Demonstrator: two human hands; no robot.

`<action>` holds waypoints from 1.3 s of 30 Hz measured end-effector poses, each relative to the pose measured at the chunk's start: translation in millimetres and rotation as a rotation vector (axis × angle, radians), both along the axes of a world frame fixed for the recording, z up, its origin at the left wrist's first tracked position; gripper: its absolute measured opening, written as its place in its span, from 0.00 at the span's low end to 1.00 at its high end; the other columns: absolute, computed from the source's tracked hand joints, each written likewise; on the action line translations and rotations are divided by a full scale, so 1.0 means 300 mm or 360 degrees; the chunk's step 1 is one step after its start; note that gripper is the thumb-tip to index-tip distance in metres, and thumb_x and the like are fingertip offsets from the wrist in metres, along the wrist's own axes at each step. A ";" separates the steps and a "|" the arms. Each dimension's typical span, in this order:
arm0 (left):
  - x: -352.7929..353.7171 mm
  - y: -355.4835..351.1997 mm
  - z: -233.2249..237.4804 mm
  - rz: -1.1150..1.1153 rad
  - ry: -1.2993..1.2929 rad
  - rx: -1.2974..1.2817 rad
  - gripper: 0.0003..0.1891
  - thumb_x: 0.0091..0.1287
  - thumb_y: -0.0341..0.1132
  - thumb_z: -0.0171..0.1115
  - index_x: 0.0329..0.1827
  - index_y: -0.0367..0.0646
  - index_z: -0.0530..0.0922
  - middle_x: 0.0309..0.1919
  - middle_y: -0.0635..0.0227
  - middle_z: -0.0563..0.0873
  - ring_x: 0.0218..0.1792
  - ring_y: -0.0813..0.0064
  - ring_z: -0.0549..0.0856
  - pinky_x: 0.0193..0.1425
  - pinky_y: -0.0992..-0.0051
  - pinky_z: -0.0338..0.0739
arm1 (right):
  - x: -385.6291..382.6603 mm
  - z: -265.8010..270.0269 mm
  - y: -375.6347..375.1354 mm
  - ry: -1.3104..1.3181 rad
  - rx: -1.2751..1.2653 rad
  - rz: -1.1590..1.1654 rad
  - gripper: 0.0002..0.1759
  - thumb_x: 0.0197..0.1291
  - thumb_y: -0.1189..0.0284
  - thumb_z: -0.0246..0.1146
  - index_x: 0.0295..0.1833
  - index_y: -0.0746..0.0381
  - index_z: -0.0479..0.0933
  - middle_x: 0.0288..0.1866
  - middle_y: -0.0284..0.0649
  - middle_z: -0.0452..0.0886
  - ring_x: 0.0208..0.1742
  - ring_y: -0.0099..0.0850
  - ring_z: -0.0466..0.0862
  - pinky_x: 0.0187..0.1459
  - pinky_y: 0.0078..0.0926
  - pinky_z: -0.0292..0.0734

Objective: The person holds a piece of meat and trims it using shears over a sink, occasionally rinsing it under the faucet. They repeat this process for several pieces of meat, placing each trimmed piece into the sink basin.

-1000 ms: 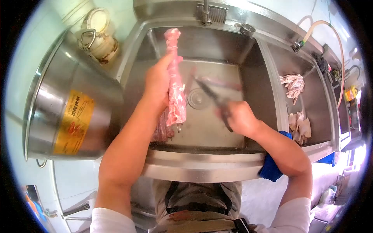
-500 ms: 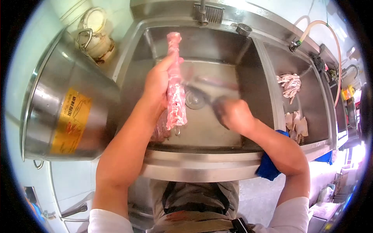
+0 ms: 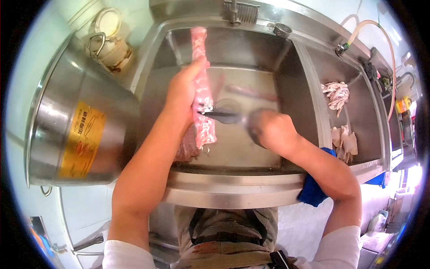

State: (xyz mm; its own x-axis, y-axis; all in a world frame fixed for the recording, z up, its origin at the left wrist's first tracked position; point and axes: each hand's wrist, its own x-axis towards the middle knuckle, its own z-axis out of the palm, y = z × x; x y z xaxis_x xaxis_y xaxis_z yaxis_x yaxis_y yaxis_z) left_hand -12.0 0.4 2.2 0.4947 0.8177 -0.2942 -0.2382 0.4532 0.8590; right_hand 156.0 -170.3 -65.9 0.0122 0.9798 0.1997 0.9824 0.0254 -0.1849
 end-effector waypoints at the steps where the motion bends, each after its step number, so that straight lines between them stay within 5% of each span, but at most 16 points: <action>1: 0.000 0.006 -0.004 0.0006 0.0005 -0.0005 0.23 0.63 0.52 0.66 0.51 0.44 0.79 0.20 0.72 0.77 0.17 0.78 0.74 0.23 0.78 0.68 | -0.004 0.012 -0.001 0.0006 0.0019 -0.0012 0.14 0.56 0.66 0.64 0.29 0.68 0.75 0.27 0.51 0.81 0.29 0.50 0.83 0.33 0.43 0.79; 5: -0.009 0.020 -0.013 0.0052 0.0029 0.0009 0.20 0.62 0.48 0.67 0.49 0.44 0.80 0.26 0.72 0.78 0.24 0.79 0.76 0.27 0.76 0.70 | 0.020 -0.002 -0.005 -0.0037 0.0017 0.0042 0.16 0.57 0.64 0.64 0.25 0.66 0.75 0.24 0.50 0.81 0.26 0.48 0.83 0.30 0.43 0.79; 7: -0.009 0.023 -0.013 0.0078 0.0023 0.0031 0.15 0.64 0.44 0.67 0.43 0.42 0.80 0.30 0.75 0.77 0.28 0.80 0.75 0.30 0.75 0.69 | 0.021 0.007 -0.010 0.0023 -0.0026 -0.0031 0.04 0.50 0.71 0.64 0.31 0.59 0.80 0.28 0.45 0.81 0.28 0.47 0.83 0.31 0.44 0.78; 8: -0.008 0.021 -0.013 0.0093 0.0005 0.0024 0.14 0.63 0.43 0.68 0.43 0.43 0.80 0.30 0.75 0.77 0.28 0.80 0.75 0.29 0.75 0.69 | 0.020 0.012 -0.012 0.0053 -0.0051 -0.0063 0.07 0.47 0.74 0.64 0.35 0.55 0.83 0.31 0.43 0.82 0.29 0.46 0.82 0.31 0.44 0.78; 12: -0.009 0.023 -0.021 0.0121 0.0043 0.0060 0.17 0.64 0.45 0.67 0.47 0.42 0.81 0.32 0.70 0.80 0.31 0.75 0.78 0.35 0.71 0.73 | 0.010 0.026 -0.013 0.0069 -0.0112 -0.0043 0.04 0.50 0.71 0.64 0.31 0.59 0.80 0.30 0.47 0.82 0.30 0.48 0.83 0.32 0.44 0.78; 14: -0.012 0.025 -0.020 0.0110 0.0074 0.0066 0.19 0.64 0.47 0.66 0.49 0.42 0.81 0.33 0.68 0.81 0.32 0.72 0.80 0.38 0.70 0.75 | 0.004 0.024 -0.008 0.0075 -0.0160 -0.0068 0.15 0.57 0.65 0.64 0.25 0.66 0.76 0.27 0.52 0.82 0.30 0.50 0.84 0.34 0.44 0.80; 21: -0.027 0.037 -0.018 0.0072 -0.0033 0.0037 0.19 0.64 0.46 0.67 0.48 0.38 0.80 0.32 0.72 0.79 0.31 0.78 0.77 0.33 0.74 0.72 | -0.040 0.023 -0.015 0.1049 -0.0642 0.0228 0.10 0.57 0.69 0.63 0.39 0.64 0.81 0.33 0.54 0.82 0.37 0.51 0.83 0.40 0.39 0.77; 22: -0.029 0.027 -0.003 0.0093 -0.0029 0.0025 0.20 0.65 0.45 0.67 0.48 0.36 0.80 0.32 0.73 0.78 0.31 0.80 0.76 0.31 0.74 0.71 | -0.049 0.005 -0.012 0.1073 -0.0411 0.0340 0.21 0.64 0.59 0.63 0.28 0.66 0.76 0.24 0.55 0.75 0.24 0.50 0.77 0.29 0.45 0.71; 25: -0.023 -0.017 0.042 0.0168 0.0072 0.0095 0.20 0.65 0.44 0.67 0.48 0.35 0.80 0.33 0.72 0.79 0.31 0.82 0.76 0.31 0.78 0.70 | -0.067 0.059 -0.012 0.0485 -0.0498 0.0015 0.11 0.56 0.70 0.62 0.37 0.68 0.77 0.33 0.55 0.82 0.38 0.51 0.84 0.43 0.42 0.79; 28: -0.023 0.024 -0.026 0.0119 0.0133 0.0109 0.21 0.63 0.49 0.67 0.50 0.41 0.81 0.30 0.72 0.80 0.27 0.79 0.78 0.31 0.77 0.72 | -0.056 0.039 -0.010 0.0337 -0.0264 -0.0027 0.12 0.55 0.70 0.62 0.37 0.69 0.76 0.34 0.56 0.82 0.39 0.52 0.83 0.45 0.45 0.79; 37: -0.008 0.008 -0.018 0.0177 -0.0029 -0.0035 0.14 0.63 0.42 0.69 0.40 0.41 0.81 0.26 0.75 0.77 0.22 0.81 0.75 0.25 0.77 0.69 | -0.005 0.022 -0.012 0.0133 -0.0424 -0.0031 0.10 0.53 0.73 0.61 0.43 0.60 0.76 0.30 0.50 0.81 0.31 0.54 0.81 0.34 0.49 0.77; 39: -0.009 0.016 -0.018 0.0152 -0.0026 -0.0011 0.14 0.64 0.43 0.68 0.40 0.41 0.81 0.25 0.75 0.77 0.21 0.80 0.74 0.23 0.75 0.69 | 0.003 0.019 -0.024 0.0560 -0.0369 0.0110 0.10 0.53 0.71 0.62 0.42 0.61 0.76 0.29 0.50 0.81 0.31 0.54 0.81 0.33 0.48 0.76</action>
State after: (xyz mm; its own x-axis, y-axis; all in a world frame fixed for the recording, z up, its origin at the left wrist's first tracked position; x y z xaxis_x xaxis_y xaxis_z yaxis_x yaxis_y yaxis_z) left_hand -14.8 5.1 -3.0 0.4196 0.8592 -0.2927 -0.2943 0.4338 0.8516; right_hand 156.8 -177.4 -60.2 -0.0269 0.9992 -0.0304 0.8559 0.0073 -0.5172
